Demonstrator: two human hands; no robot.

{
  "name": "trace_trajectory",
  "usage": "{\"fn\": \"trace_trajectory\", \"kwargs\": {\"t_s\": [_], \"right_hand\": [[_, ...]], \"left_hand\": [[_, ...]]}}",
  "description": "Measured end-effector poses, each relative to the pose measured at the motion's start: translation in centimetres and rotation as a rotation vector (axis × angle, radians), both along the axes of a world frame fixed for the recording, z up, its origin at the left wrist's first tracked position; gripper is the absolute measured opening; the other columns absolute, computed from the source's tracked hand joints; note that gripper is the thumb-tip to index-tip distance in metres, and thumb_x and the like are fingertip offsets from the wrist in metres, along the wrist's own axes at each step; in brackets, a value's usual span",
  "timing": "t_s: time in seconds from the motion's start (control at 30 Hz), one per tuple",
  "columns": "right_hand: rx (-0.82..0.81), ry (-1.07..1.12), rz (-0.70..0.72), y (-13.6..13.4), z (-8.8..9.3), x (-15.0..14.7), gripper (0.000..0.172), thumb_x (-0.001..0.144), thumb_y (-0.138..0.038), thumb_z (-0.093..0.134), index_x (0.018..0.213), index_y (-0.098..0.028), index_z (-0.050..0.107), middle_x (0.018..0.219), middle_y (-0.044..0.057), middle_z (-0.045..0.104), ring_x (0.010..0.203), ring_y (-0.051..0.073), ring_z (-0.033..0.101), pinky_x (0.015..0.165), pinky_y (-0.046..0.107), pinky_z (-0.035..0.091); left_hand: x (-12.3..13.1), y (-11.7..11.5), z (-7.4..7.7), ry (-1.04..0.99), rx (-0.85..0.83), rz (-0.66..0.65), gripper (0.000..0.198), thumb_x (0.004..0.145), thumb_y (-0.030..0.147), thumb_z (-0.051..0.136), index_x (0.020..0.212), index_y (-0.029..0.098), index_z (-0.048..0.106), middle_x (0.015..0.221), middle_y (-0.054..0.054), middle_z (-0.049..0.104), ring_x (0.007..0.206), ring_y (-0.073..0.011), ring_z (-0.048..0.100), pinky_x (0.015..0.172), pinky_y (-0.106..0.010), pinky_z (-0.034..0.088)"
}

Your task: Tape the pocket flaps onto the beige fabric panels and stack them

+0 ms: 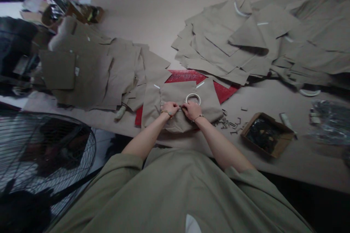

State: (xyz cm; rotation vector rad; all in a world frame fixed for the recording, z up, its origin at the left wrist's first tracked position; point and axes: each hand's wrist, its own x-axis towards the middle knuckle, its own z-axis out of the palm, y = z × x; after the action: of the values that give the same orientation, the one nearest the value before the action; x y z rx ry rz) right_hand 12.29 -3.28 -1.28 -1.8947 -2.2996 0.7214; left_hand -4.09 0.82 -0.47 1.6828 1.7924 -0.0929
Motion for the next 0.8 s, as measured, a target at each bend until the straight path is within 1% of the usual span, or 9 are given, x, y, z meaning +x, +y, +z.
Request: {"fn": "trace_trajectory", "kwargs": {"t_s": [0.13, 0.23, 0.3, 0.4, 0.53, 0.63, 0.73, 0.8], "right_hand": [[-0.029, 0.035, 0.040, 0.3, 0.3, 0.5, 0.035, 0.101, -0.033, 0.048, 0.120, -0.022, 0.074, 0.112, 0.014, 0.066, 0.101, 0.025, 0.057, 0.083, 0.034, 0.038], [-0.052, 0.048, 0.052, 0.7, 0.6, 0.9, 0.035, 0.099, -0.032, 0.051, 0.125, -0.022, 0.072, 0.115, 0.013, 0.066, 0.099, 0.025, 0.059, 0.080, 0.032, 0.039], [-0.062, 0.052, 0.045, 1.2, 0.8, 1.0, 0.034, 0.098, -0.034, 0.053, 0.126, -0.023, 0.071, 0.118, 0.013, 0.066, 0.097, 0.024, 0.059, 0.078, 0.031, 0.040], [-0.100, 0.043, 0.066, 2.5, 1.2, 1.2, 0.031, 0.095, -0.038, 0.061, 0.120, -0.024, 0.074, 0.118, 0.010, 0.068, 0.095, 0.023, 0.061, 0.075, 0.030, 0.040], [-0.182, 0.001, 0.127, 4.8, 1.2, 1.5, 0.029, 0.087, -0.041, 0.072, 0.111, -0.025, 0.077, 0.107, 0.007, 0.073, 0.091, 0.020, 0.063, 0.071, 0.027, 0.040], [-0.260, -0.063, 0.159, 6.3, 1.1, 1.4, 0.031, 0.084, -0.044, 0.074, 0.108, -0.026, 0.078, 0.101, 0.005, 0.075, 0.088, 0.019, 0.065, 0.070, 0.025, 0.041], [-0.320, -0.137, 0.158, 7.2, 1.4, 0.5, 0.035, 0.080, -0.047, 0.075, 0.107, -0.024, 0.079, 0.101, 0.007, 0.076, 0.087, 0.020, 0.067, 0.073, 0.025, 0.045], [-0.360, -0.198, 0.145, 7.7, 2.1, -0.5, 0.037, 0.077, -0.047, 0.078, 0.105, -0.022, 0.079, 0.102, 0.010, 0.076, 0.088, 0.023, 0.068, 0.076, 0.027, 0.048]], "left_hand": [[0.3, 0.1, 0.0, 0.004, -0.009, 0.068, 0.015, 0.080, 0.033, 0.070, 0.088, 0.026, 0.080, 0.099, -0.003, 0.080, 0.099, -0.0248, 0.068, 0.092, -0.040, 0.046], [0.4, -0.2, 0.1, -0.034, 0.025, 0.113, 0.017, 0.078, 0.031, 0.072, 0.093, 0.027, 0.078, 0.097, -0.002, 0.079, 0.098, -0.0234, 0.068, 0.095, -0.041, 0.045], [0.4, -0.4, 0.3, -0.032, 0.040, 0.117, 0.017, 0.079, 0.031, 0.072, 0.094, 0.027, 0.078, 0.097, -0.001, 0.079, 0.097, -0.0229, 0.068, 0.095, -0.040, 0.046], [0.3, -0.8, 0.6, 0.010, 0.055, 0.060, 0.014, 0.082, 0.033, 0.071, 0.091, 0.027, 0.079, 0.098, -0.003, 0.079, 0.100, -0.0248, 0.067, 0.093, -0.040, 0.046], [0.0, -1.4, 0.9, -0.003, 0.088, -0.025, 0.016, 0.084, 0.035, 0.072, 0.096, 0.029, 0.080, 0.105, -0.002, 0.078, 0.107, -0.0259, 0.065, 0.094, -0.040, 0.046], [0.0, -1.9, 1.0, 0.001, 0.114, -0.046, 0.017, 0.086, 0.036, 0.073, 0.100, 0.029, 0.079, 0.109, -0.003, 0.078, 0.112, -0.0266, 0.062, 0.097, -0.040, 0.046], [-0.3, -1.8, 1.0, -0.012, 0.123, -0.058, 0.018, 0.086, 0.037, 0.074, 0.101, 0.028, 0.078, 0.106, -0.003, 0.078, 0.112, -0.0266, 0.063, 0.097, -0.039, 0.046], [-0.9, -1.2, 1.0, -0.058, 0.083, -0.092, 0.020, 0.084, 0.033, 0.077, 0.102, 0.027, 0.078, 0.103, -0.003, 0.078, 0.107, -0.0250, 0.065, 0.094, -0.036, 0.047]]}}
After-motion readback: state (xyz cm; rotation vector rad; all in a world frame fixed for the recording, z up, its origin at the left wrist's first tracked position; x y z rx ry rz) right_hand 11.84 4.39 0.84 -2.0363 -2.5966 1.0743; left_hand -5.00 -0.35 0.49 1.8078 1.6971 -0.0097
